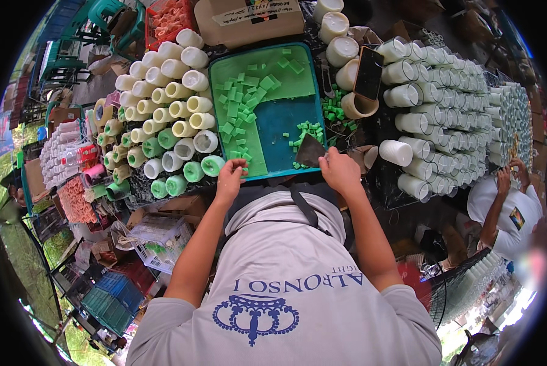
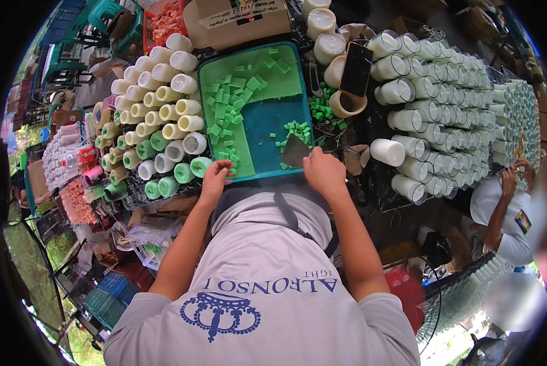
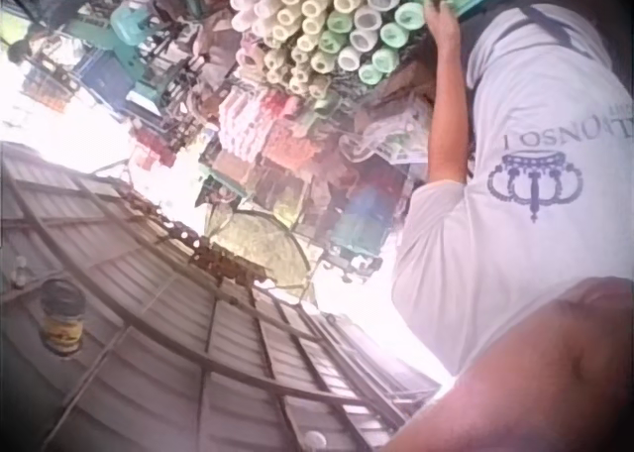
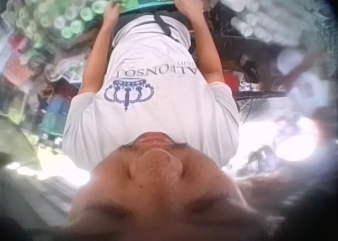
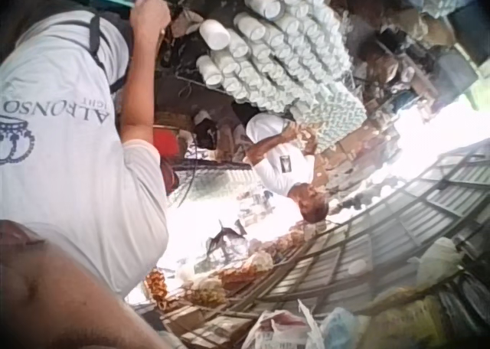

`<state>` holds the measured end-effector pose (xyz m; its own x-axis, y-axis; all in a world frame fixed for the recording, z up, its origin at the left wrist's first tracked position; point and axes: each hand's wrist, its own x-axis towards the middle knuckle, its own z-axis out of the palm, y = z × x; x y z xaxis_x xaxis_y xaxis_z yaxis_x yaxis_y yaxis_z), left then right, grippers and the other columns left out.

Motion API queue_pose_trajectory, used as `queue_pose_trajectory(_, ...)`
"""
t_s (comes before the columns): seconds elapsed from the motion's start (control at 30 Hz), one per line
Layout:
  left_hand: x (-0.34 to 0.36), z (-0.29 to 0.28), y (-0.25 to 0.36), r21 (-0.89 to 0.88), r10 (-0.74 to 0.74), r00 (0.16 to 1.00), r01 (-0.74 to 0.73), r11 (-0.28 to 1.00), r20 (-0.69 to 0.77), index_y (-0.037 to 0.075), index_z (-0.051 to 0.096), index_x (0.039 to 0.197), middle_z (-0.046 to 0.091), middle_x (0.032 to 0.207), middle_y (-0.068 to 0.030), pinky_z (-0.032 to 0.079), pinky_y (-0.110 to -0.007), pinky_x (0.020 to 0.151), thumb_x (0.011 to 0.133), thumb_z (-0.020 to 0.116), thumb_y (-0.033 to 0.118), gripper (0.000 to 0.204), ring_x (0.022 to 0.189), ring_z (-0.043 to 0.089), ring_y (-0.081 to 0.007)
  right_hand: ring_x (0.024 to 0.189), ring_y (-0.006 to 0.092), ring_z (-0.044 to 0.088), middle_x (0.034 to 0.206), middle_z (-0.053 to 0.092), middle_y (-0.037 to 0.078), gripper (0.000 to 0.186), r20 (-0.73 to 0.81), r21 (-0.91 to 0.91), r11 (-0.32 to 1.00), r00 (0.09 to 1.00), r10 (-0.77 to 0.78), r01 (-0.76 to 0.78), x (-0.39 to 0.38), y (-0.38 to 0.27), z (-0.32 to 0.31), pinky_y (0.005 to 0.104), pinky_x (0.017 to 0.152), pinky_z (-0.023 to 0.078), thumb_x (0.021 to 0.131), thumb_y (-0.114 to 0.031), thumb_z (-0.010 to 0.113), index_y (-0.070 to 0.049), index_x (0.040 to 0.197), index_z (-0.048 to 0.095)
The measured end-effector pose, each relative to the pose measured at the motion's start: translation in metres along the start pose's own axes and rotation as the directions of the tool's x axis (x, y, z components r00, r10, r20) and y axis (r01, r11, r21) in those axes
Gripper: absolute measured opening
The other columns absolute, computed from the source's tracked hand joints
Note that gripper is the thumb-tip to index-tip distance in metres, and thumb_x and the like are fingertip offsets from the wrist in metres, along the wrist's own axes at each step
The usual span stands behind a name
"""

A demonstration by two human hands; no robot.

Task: The person uses a knife to cut green rectangular blocks into smaller cubes on a green cutting board. The cut pieces are gathered and placed into a tray. The person repeatedly slices the blocks and organizes the resulting cubes.

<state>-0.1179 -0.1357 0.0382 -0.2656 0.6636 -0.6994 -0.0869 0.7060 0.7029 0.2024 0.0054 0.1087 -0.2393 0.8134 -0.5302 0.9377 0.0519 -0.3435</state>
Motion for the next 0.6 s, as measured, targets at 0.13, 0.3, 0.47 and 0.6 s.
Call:
queue_pose_trajectory(0.13, -0.016, -0.015, -0.08, 0.26, -0.056, 0.967, 0.122, 0.958, -0.25, 0.005, 0.058, 0.142, 0.063, 0.138, -0.0124, 0.059, -0.036, 0.085, 0.104, 0.062, 0.014, 0.038, 0.116, 0.066, -0.023, 0.092, 0.0415, 0.076, 0.096, 0.078, 0.02, 0.033, 0.097, -0.097, 0.981, 0.983, -0.158, 0.168, 0.032, -0.032, 0.032, 0.054, 0.081, 0.059, 0.099, -0.039, 0.068, -0.008, 0.106, 0.075)
queue_pose_trajectory(0.3, -0.02, 0.005, -0.082, 0.165, -0.217, 0.873, 0.315, 0.935, -0.436, -0.002, 0.049, 0.151, 0.047, 0.15, -0.0233, 0.045, -0.044, 0.115, 0.098, 0.07, 0.018, 0.06, 0.131, 0.057, -0.035, 0.096, 0.0388, 0.078, 0.101, 0.08, 0.017, 0.04, 0.28, -0.315, 0.923, 0.951, -0.133, 0.222, 0.07, -0.062, 0.051, 0.052, 0.085, 0.062, 0.099, -0.046, 0.068, -0.01, 0.112, 0.079)
queue_pose_trajectory(0.47, -0.016, 0.015, -0.082, 0.167, -0.052, 0.913, 0.129, 0.977, -0.405, -0.002, 0.04, 0.161, 0.045, 0.152, -0.0247, 0.053, -0.042, 0.101, 0.095, 0.064, 0.008, 0.07, 0.114, 0.062, -0.0326, 0.105, 0.0404, 0.077, 0.11, 0.079, 0.02, 0.048, 0.387, -0.343, 0.909, 0.917, -0.093, 0.237, 0.079, -0.081, 0.066, 0.0521, 0.089, 0.062, 0.102, -0.049, 0.065, -0.005, 0.115, 0.079)
queue_pose_trajectory(0.6, -0.015, 0.023, -0.084, 0.159, 0.019, 0.905, 0.054, 0.986, -0.426, -0.005, 0.041, 0.16, 0.046, 0.147, -0.0259, 0.053, -0.04, 0.099, 0.088, 0.056, 0.0, 0.074, 0.11, 0.063, -0.0354, 0.111, 0.0398, 0.076, 0.118, 0.079, 0.021, 0.05, 0.411, -0.34, 0.912, 0.908, -0.077, 0.231, 0.082, -0.096, 0.079, 0.0506, 0.091, 0.062, 0.104, -0.049, 0.061, -0.004, 0.116, 0.079)
